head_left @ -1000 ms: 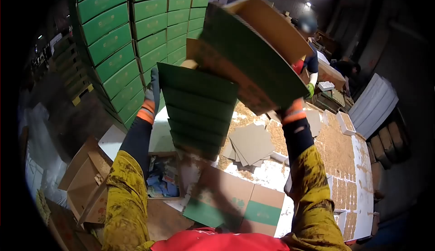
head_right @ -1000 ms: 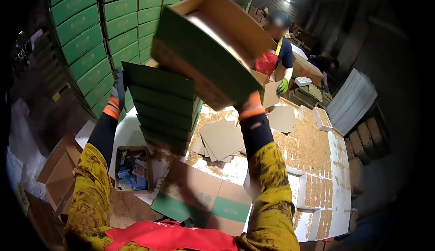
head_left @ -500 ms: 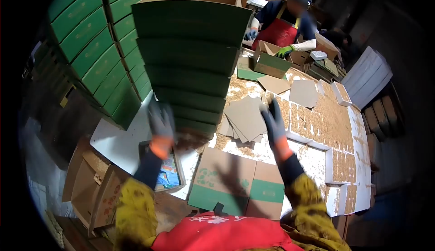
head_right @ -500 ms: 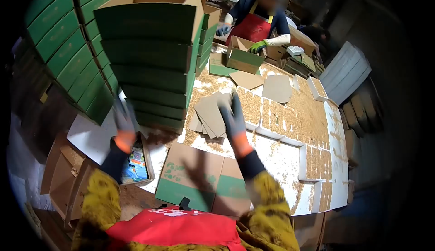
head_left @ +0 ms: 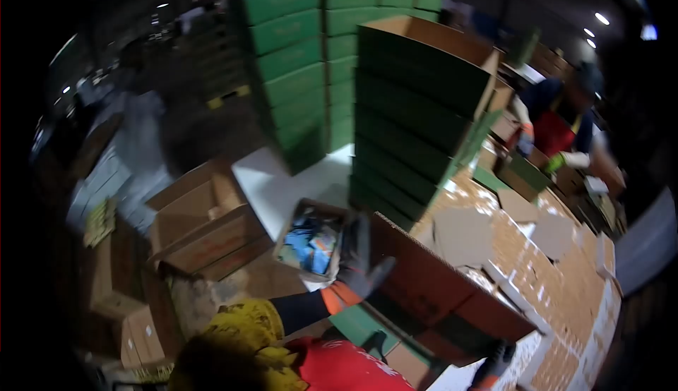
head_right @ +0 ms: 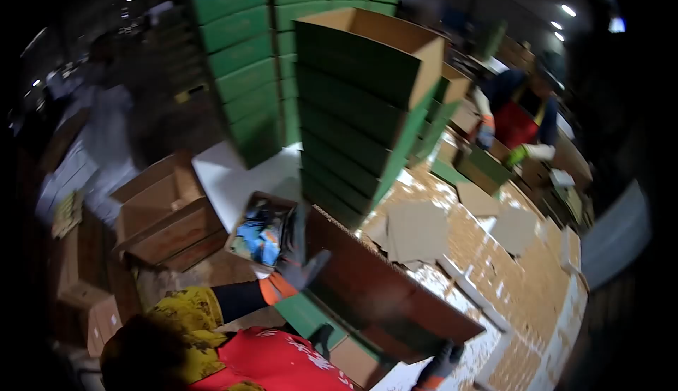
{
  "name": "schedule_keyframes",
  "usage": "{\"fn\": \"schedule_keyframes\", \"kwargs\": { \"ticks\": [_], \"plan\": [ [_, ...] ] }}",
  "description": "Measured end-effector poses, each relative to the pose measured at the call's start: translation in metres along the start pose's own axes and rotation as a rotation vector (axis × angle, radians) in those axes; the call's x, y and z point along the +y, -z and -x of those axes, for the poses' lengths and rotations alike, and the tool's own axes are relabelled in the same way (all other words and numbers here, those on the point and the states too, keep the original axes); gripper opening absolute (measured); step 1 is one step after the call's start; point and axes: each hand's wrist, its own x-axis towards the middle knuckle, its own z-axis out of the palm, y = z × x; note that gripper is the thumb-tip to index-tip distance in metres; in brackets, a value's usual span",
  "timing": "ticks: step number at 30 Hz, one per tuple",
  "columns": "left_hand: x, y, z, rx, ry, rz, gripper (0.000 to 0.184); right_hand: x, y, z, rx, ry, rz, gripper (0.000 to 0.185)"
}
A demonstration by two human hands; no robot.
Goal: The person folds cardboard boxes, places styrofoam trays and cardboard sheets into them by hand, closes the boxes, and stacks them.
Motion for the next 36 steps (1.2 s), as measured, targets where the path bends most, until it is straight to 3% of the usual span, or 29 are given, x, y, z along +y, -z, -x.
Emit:
{"fn": "schedule_keyframes", "kwargs": {
  "ticks": [1,2,3,4,5,6,7,9,11,13,15,16,18,20,21,23,24,25,26,27,29,31,33,34,36],
  "plan": [
    [0.019,0.018,-0.007,0.038,-0.116,-0.093,0.091,-0.022,0.003,0.0,-0.152,0.049,0.006,0.04],
    [0.033,0.026,-0.014,-0.147,-0.162,-0.097,0.089,-0.021,0.02,-0.006,-0.311,-0.049,0.183,0.048],
    [0.048,0.037,-0.025,-0.228,-0.381,-0.154,0.079,-0.013,0.041,-0.014,-0.46,-0.138,0.369,0.056],
    [0.053,0.032,-0.022,-0.423,-0.434,-0.239,0.069,-0.011,0.047,-0.018,-0.524,0.473,0.636,0.054],
    [0.055,0.026,-0.02,-0.62,-0.483,-0.317,0.06,-0.03,0.041,-0.01,-0.501,0.18,0.578,0.053],
    [0.056,0.024,-0.023,-0.661,-0.443,-0.333,0.053,-0.048,0.035,-0.001,-0.438,-0.102,0.517,0.052],
    [0.054,0.027,-0.025,-0.705,-0.395,-0.354,0.047,-0.033,0.038,0.003,-0.272,0.054,0.566,0.061],
    [0.059,0.044,-0.046,-0.909,-0.311,-0.236,0.034,-0.139,-0.018,0.027,-0.032,0.454,0.62,0.068],
    [0.065,0.046,-0.071,-1.209,-0.374,-0.071,0.031,-0.168,-0.068,0.037,-0.181,0.665,0.7,0.069],
    [0.051,0.026,-0.087,-1.543,-0.218,0.13,0.039,-0.163,-0.103,0.043,-0.332,0.873,0.783,0.07],
    [0.059,0.049,-0.103,-1.632,-0.029,0.151,0.045,-0.12,-0.128,0.031,-0.489,1.102,1.364,0.078],
    [0.053,0.047,-0.107,-1.593,-0.079,0.135,0.05,-0.164,-0.125,0.052,-0.621,0.861,1.152,0.085],
    [0.04,0.034,-0.106,-1.538,-0.182,0.116,0.06,-0.171,-0.116,0.063,-0.686,0.897,1.21,0.083],
    [0.045,0.035,-0.103,-1.353,-0.274,0.101,0.046,-0.179,-0.101,0.069,-0.758,1.04,1.363,0.08],
    [0.049,0.042,-0.1,-1.256,-0.308,0.092,0.04,-0.173,-0.1,0.074,-0.739,1.026,1.182,0.075],
    [0.053,0.054,-0.087,-0.932,-0.323,0.157,0.033,-0.185,-0.076,0.069,-0.923,1.004,0.97,0.059],
    [0.056,0.07,-0.088,-0.837,-0.262,0.161,0.034,-0.19,-0.077,0.074,-0.737,1.099,0.684,0.043],
    [0.06,0.087,-0.087,-0.744,-0.2,0.167,0.034,-0.191,-0.06,0.075,-0.792,0.763,0.673,0.033],
    [0.058,0.096,-0.085,-0.758,-0.06,0.132,0.035,-0.187,-0.043,0.068,-0.77,0.676,0.57,0.023],
    [0.053,0.099,-0.074,-0.702,-0.117,0.025,0.036,-0.189,-0.029,0.066,-0.8,0.523,0.55,0.02],
    [0.039,0.07,-0.03,-0.672,-0.135,0.036,0.038,-0.191,-0.022,0.066,-0.978,0.604,0.536,0.019],
    [0.041,0.033,0.007,-0.698,-0.374,0.065,0.041,-0.192,-0.048,0.076,-1.141,0.548,0.336,0.023],
    [0.039,0.006,0.018,-1.167,-0.426,-0.053,0.051,-0.185,-0.078,0.081,-1.164,0.514,0.375,0.027],
    [0.011,-0.038,0.013,-1.387,-0.283,0.215,0.066,-0.178,-0.092,0.08,-1.127,0.514,0.427,0.03],
    [0.001,-0.03,-0.01,-1.416,0.367,0.701,0.074,-0.162,-0.109,0.078,-1.004,0.611,0.601,0.034]
  ]
}}
